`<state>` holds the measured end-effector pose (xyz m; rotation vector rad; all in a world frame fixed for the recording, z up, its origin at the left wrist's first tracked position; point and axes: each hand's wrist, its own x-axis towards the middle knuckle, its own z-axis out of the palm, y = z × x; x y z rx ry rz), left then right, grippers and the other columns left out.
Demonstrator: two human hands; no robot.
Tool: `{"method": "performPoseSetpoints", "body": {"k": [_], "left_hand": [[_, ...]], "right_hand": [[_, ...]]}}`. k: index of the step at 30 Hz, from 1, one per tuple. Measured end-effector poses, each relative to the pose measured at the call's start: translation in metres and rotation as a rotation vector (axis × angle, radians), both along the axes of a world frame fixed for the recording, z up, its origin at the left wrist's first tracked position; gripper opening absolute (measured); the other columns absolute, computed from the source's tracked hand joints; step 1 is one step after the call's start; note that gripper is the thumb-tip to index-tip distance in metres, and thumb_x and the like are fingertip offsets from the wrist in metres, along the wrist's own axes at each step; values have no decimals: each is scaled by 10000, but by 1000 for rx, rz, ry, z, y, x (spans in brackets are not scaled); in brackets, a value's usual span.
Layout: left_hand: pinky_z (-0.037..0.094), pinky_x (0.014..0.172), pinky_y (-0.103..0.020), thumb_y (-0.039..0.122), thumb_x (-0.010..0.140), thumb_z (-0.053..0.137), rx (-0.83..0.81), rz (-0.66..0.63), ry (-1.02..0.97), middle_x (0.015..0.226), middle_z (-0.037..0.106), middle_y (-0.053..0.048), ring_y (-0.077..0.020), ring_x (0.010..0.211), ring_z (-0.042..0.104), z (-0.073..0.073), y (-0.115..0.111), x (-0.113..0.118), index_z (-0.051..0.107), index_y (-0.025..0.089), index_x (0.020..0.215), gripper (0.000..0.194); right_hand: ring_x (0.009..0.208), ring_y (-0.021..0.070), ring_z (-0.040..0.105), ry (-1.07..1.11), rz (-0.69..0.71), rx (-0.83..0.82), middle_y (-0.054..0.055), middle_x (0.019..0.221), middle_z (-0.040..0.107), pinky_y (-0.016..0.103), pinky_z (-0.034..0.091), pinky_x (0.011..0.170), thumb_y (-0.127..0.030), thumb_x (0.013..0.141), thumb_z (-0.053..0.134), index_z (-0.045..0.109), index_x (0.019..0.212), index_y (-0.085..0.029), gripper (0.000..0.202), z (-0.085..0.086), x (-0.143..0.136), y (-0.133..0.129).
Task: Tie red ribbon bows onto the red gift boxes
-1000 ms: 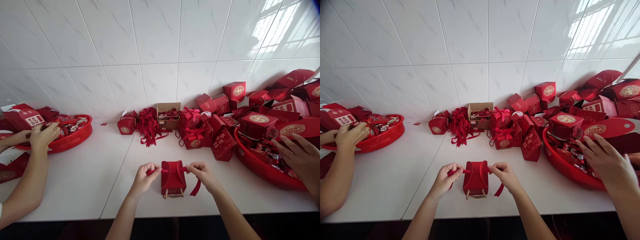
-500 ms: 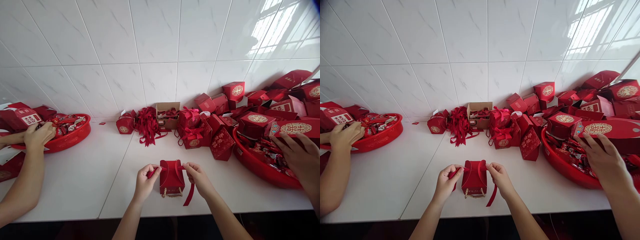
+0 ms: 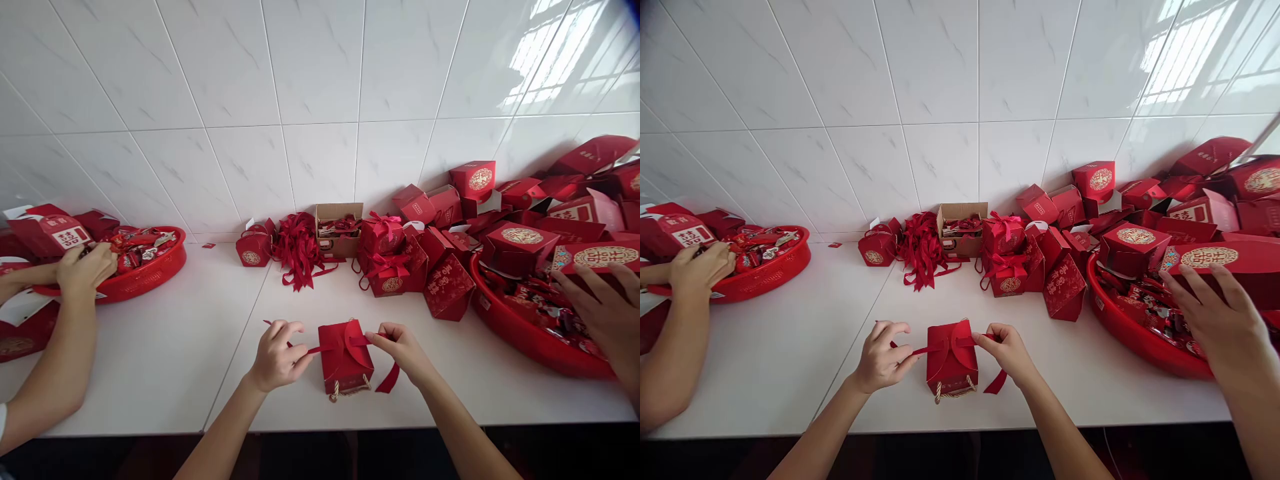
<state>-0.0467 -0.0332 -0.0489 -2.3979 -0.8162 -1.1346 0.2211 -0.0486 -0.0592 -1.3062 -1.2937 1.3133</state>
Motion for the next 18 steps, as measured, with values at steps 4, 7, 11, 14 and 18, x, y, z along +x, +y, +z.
{"method": "performPoseSetpoints", "body": {"k": [4,7,11,14,18], "left_hand": [[421,612,-285,131,803,574,-110,71,-40,725,575,-67,-185,717,475,-30,-8,-3,546,186,511,298],[451,648,-285,74,827,529,-223,112,-59,718,598,-53,-182,750,521,-46,-16,3,563,186,592,263],[473,772,-368,187,841,577,-312,298,-100,960,665,-93,-251,953,580,-55,-26,10,630,193,990,158],[466,773,-392,271,818,604,-325,498,-214,1005,669,-126,-282,947,607,-59,-40,12,574,166,1116,317],[403,646,-316,200,812,569,-400,522,-140,602,629,-20,-186,589,582,-64,-66,21,608,203,713,107]], "right_hand": [[542,99,198,-64,74,0,-65,555,230,270,170,511,-582,737,627,329,523,-209,522,-8,9,2],[526,105,249,-96,100,-8,-56,531,287,275,216,509,-589,762,591,396,507,-201,504,-15,10,2],[639,155,416,-156,-69,107,-12,682,468,299,349,601,-566,766,602,523,690,-201,381,-21,6,-3],[693,164,436,-218,-323,262,-5,749,476,294,360,646,-530,809,581,485,754,-215,333,-24,6,-14],[543,124,285,-216,-80,166,-40,565,290,277,248,530,-538,908,414,397,571,-204,476,-31,7,-30]]}}
